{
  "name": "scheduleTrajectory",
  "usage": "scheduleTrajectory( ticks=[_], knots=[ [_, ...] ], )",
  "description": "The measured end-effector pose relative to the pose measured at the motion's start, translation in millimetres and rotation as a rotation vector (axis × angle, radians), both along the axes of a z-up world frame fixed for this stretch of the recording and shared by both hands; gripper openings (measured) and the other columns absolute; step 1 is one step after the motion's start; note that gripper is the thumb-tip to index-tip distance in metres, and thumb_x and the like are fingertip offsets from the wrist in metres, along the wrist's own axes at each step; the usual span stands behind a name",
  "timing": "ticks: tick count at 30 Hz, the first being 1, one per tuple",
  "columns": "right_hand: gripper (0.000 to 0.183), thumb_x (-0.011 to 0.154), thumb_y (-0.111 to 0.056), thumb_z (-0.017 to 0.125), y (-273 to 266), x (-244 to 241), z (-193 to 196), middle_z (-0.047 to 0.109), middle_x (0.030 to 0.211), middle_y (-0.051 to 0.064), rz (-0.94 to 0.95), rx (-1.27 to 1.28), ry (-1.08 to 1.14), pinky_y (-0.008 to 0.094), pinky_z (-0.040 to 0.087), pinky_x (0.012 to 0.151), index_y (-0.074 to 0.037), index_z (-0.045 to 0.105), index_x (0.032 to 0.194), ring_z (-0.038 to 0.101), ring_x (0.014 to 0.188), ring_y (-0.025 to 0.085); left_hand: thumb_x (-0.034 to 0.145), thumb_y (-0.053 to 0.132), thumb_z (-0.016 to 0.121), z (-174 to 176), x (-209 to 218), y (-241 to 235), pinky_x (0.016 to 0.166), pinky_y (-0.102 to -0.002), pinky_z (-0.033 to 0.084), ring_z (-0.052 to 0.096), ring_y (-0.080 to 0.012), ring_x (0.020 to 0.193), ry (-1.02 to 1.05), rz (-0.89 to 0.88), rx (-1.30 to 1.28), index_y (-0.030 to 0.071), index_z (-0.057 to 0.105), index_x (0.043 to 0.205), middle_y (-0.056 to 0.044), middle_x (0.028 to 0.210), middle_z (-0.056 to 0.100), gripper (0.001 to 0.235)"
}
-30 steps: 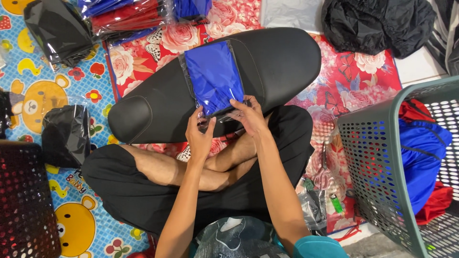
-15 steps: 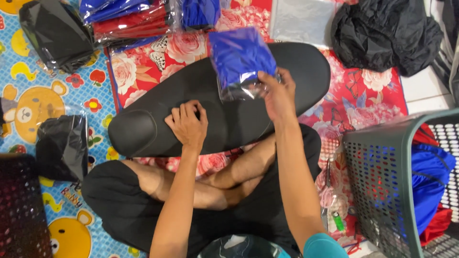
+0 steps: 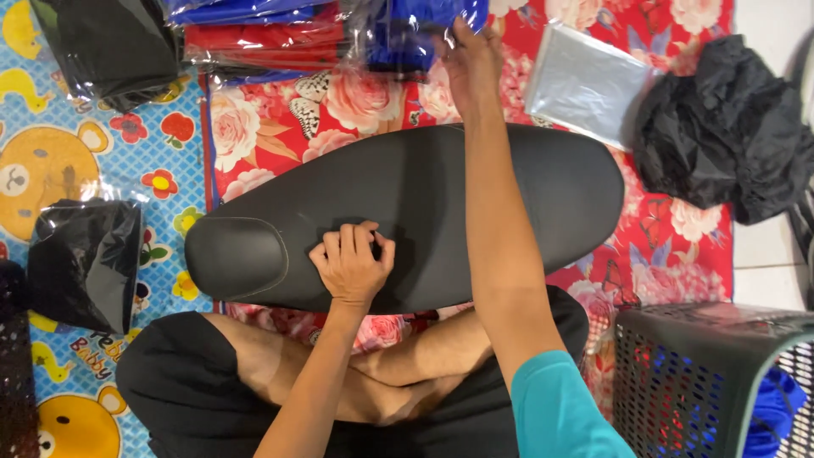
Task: The person places a folded blue garment into a clear plastic bag and seals it. They then take a blue drawstring bag, place it over a black seat cushion, and tie the drawstrings together to secure it.
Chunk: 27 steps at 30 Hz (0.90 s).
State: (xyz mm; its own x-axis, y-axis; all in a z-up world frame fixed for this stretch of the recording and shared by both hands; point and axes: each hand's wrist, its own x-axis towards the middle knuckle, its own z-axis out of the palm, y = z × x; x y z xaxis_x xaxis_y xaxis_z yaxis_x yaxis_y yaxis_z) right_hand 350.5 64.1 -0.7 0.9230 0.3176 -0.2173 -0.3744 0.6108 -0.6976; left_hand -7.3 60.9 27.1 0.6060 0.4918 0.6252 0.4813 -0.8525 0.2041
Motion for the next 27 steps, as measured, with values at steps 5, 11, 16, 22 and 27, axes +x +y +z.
scheduleTrajectory(
  ticks=[5, 11, 16, 22, 27],
  knots=[
    [0.030, 0.083, 0.009, 0.076, 20, -20, -39, 0.073, 0.093, 0.023, 0.023, -0.391, 0.281, 0.036, 0.047, 0.049, -0.005, 0.054, 0.098, 0.069, 0.067, 0.032, 0.082, 0.019, 0.063, 3, 1, 4, 0.069, -0.034, 0.031, 0.045, -0.0176, 0.067, 0.012, -0.020, -0.004, 0.020, 0.065, 0.084, 0.006, 0.075, 0.050, 0.003],
    [0.027, 0.085, 0.010, 0.076, 9, -20, -45, 0.068, 0.090, 0.020, 0.001, -0.365, 0.246, 0.034, 0.046, 0.045, -0.002, 0.057, 0.101, 0.059, 0.061, 0.027, 0.079, 0.018, 0.063, 1, 1, 3, 0.070, -0.032, 0.031, 0.044, -0.0163, 0.066, -0.004, -0.019, 0.014, 0.020, 0.064, 0.082, 0.007, 0.074, 0.050, 0.004],
    [0.056, 0.079, 0.010, 0.079, 16, -18, -25, 0.073, 0.117, 0.023, 0.008, -0.405, 0.212, 0.043, 0.069, 0.081, 0.002, 0.057, 0.130, 0.075, 0.099, 0.037, 0.081, 0.020, 0.063, 2, 0, 5, 0.070, -0.032, 0.032, 0.045, -0.0164, 0.067, -0.006, -0.012, 0.015, 0.021, 0.065, 0.084, 0.007, 0.075, 0.050, 0.004],
    [0.050, 0.072, -0.036, 0.083, -10, -49, 16, 0.054, 0.085, 0.009, -0.031, -0.726, 0.181, 0.033, 0.061, 0.061, 0.002, 0.064, 0.100, 0.060, 0.073, 0.021, 0.082, 0.019, 0.063, 5, -4, 2, 0.070, -0.033, 0.032, 0.045, -0.0181, 0.068, -0.035, -0.023, 0.029, 0.020, 0.063, 0.082, 0.005, 0.075, 0.050, 0.001],
    [0.062, 0.087, -0.041, 0.084, -98, -87, 23, 0.067, 0.116, 0.023, -0.255, -0.897, -0.238, 0.036, 0.068, 0.066, -0.004, 0.062, 0.132, 0.070, 0.096, 0.028, 0.074, 0.019, 0.062, 12, -4, -1, 0.074, -0.037, 0.039, 0.050, -0.0212, 0.070, -0.083, 0.003, 0.153, 0.018, 0.047, 0.073, 0.000, 0.073, 0.042, 0.014]
  ],
)
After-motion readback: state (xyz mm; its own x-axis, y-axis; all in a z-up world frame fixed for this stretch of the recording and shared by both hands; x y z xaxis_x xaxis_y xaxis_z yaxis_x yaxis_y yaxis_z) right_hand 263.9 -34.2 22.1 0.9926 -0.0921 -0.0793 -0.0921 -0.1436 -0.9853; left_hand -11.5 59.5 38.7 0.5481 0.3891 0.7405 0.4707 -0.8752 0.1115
